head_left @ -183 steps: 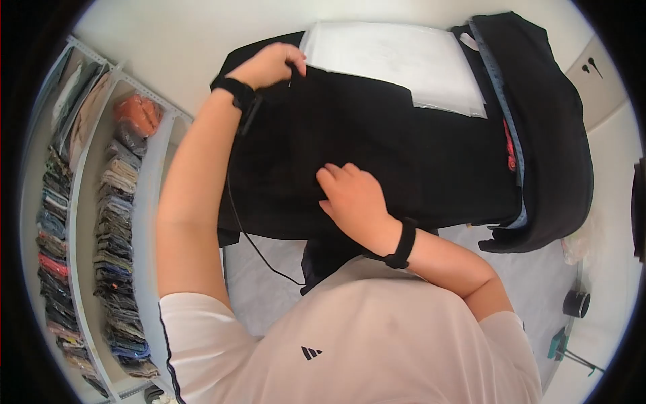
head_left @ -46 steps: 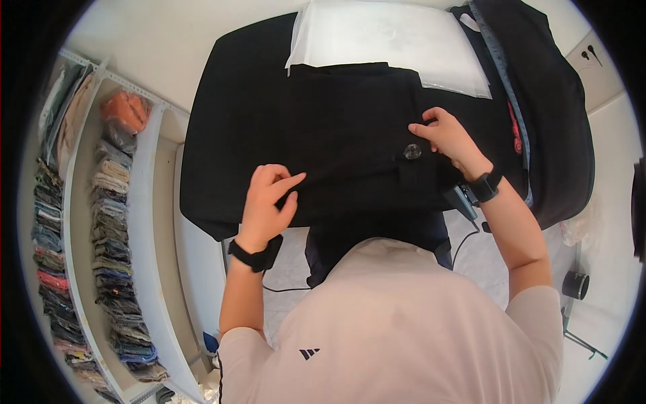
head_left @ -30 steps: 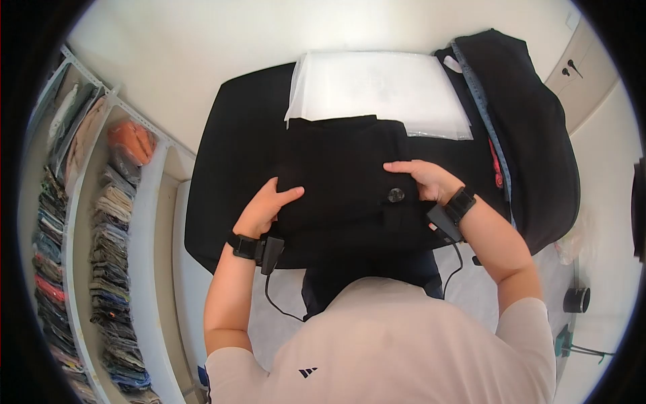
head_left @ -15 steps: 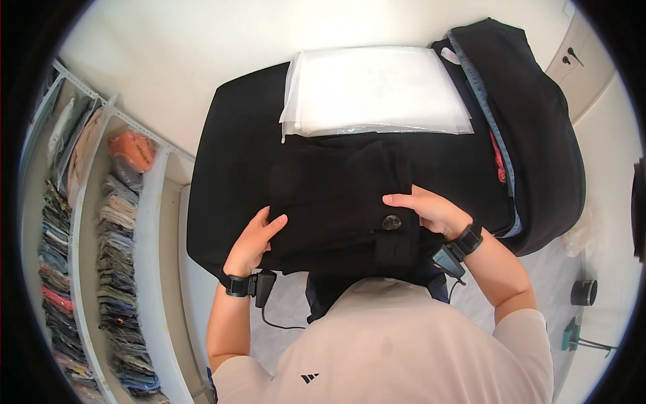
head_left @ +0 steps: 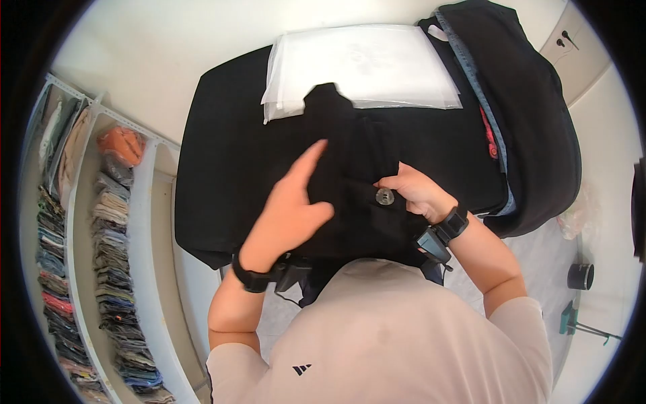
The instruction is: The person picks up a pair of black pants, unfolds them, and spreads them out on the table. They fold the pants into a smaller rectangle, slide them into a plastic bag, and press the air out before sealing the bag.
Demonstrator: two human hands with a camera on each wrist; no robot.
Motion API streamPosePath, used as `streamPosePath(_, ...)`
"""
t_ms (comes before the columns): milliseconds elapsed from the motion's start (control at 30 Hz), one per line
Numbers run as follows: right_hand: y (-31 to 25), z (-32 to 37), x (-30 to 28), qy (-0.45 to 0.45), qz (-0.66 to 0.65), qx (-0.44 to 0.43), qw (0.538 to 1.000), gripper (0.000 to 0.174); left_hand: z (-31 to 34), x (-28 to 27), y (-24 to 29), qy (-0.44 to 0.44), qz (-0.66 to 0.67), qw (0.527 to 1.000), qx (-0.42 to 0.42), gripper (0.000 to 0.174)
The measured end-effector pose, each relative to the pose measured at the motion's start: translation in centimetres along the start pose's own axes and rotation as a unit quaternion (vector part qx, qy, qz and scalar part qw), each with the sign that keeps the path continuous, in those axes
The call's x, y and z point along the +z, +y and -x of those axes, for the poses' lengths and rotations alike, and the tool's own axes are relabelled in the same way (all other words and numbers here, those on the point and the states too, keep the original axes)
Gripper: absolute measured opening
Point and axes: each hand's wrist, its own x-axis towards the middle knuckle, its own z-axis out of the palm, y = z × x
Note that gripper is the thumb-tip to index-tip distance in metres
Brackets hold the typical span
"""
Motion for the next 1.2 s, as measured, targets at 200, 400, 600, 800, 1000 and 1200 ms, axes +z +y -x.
streamPosePath(200, 0.2, 0.7, 0.3, 0.043, 0.034, -0.023, 0.998, 0.038, -1.5, 7.8, 0.2, -0.078, -0.138, 0.987, 0.037, 0.070)
streamPosePath(400, -0.3, 2.3, 0.2, -0.076, -0.222, -0.001, 0.972, 0.045, -0.9, 8.6, -0.2, -0.071, -0.156, 0.982, 0.080, 0.066)
streamPosePath(600, -0.6, 1.6, 0.4, -0.032, -0.098, 0.036, 0.994, 0.027, -1.9, 3.8, 0.5, -0.364, -0.015, 0.923, 0.127, 0.051)
streamPosePath(800, -0.3, 2.8, 1.4, 0.036, -0.102, -0.053, 0.993, 0.033, -8.5, -4.1, -1.6, -0.150, -0.026, 0.988, -0.015, 0.025)
streamPosePath(1000, 0.0, 8.2, -4.3, 0.109, -0.164, -0.119, 0.973, 0.021, -15.4, -8.8, -14.5, -0.001, -0.283, 0.953, -0.107, 0.034)
streamPosePath(1200, 2.2, 10.8, -11.4, 0.243, -0.279, -0.196, 0.908, 0.022, -18.3, -7.9, -18.6, 0.136, -0.263, 0.944, -0.148, 0.031)
